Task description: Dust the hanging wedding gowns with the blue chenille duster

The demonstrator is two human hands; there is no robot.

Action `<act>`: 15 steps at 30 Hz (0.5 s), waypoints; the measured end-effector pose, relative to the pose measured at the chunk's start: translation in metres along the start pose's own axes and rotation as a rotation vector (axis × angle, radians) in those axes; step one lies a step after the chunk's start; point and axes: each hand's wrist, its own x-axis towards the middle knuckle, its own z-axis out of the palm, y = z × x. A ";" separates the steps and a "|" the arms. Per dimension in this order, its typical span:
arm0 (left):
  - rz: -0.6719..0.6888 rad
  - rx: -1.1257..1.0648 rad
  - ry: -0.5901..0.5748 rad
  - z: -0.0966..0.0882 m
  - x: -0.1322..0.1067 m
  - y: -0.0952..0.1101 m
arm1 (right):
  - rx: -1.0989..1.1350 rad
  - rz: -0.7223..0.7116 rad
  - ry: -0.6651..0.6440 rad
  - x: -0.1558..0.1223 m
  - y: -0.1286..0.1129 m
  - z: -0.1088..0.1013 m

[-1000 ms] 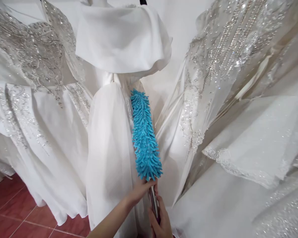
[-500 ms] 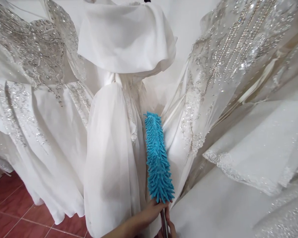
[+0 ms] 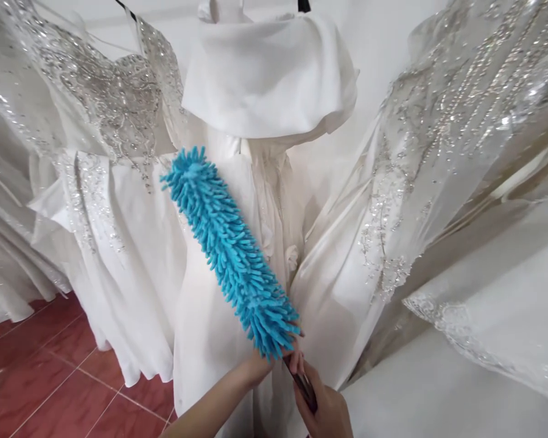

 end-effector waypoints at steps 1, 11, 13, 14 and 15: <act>0.027 -0.011 -0.036 -0.002 0.000 -0.003 | -0.018 -0.009 -0.064 0.002 0.001 -0.002; 0.117 -0.462 0.184 -0.040 -0.028 -0.058 | 0.109 -0.067 -0.472 0.012 -0.020 0.002; 0.091 -0.594 0.275 -0.046 -0.038 -0.068 | 0.135 -0.081 -0.518 0.014 -0.030 0.002; 0.077 -0.639 0.311 -0.048 -0.043 -0.070 | 0.140 -0.081 -0.542 0.015 -0.035 0.002; 0.068 -0.665 0.337 -0.049 -0.047 -0.071 | 0.143 -0.077 -0.564 0.016 -0.040 0.002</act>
